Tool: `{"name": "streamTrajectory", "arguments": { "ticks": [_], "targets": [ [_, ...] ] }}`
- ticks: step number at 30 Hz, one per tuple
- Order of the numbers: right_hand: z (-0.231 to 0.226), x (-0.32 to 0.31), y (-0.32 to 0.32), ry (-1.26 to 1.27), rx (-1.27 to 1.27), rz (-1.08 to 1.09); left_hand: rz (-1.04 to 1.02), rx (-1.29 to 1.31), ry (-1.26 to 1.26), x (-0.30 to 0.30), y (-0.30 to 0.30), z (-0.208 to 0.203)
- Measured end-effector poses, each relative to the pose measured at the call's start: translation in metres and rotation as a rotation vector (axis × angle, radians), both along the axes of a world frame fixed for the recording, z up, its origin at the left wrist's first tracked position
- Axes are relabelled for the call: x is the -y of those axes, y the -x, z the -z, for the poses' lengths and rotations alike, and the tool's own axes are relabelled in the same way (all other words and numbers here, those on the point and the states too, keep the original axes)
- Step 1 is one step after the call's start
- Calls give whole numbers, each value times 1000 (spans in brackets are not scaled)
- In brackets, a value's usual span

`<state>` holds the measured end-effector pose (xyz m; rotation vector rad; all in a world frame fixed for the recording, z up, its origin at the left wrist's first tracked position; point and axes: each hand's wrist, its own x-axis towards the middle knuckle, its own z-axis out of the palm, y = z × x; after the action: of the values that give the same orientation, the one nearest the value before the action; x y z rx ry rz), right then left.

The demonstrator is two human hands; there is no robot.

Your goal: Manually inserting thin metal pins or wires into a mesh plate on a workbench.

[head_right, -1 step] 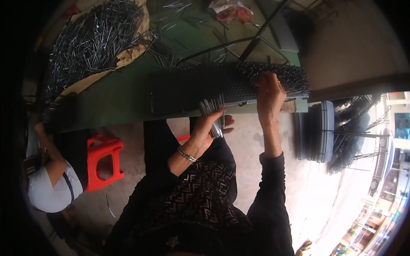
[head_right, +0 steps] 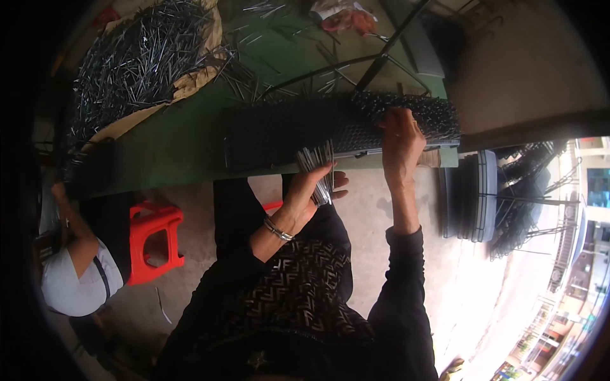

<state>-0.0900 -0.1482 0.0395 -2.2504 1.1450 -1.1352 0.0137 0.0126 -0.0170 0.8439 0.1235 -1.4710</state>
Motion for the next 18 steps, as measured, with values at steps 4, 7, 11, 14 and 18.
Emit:
{"name": "streamTrajectory", "arguments": {
  "ticks": [4,7,11,14,18],
  "targets": [
    [-5,-3,-4,-129,42,-13,-9,31,-67,-1,-3,-5],
    [-3,-1,-4,-123,27,-2,-17,55,-89,-1,-2,-10],
    [-4,0,-4,-64,26,-3,3,74,-84,-4,-3,-13],
    [-4,-1,-4,-69,49,-20,11,82,-69,-5,-4,-13],
    [9,7,1,-32,-37,-38,36,97,-22,-6,-4,-15]
  ]
}}
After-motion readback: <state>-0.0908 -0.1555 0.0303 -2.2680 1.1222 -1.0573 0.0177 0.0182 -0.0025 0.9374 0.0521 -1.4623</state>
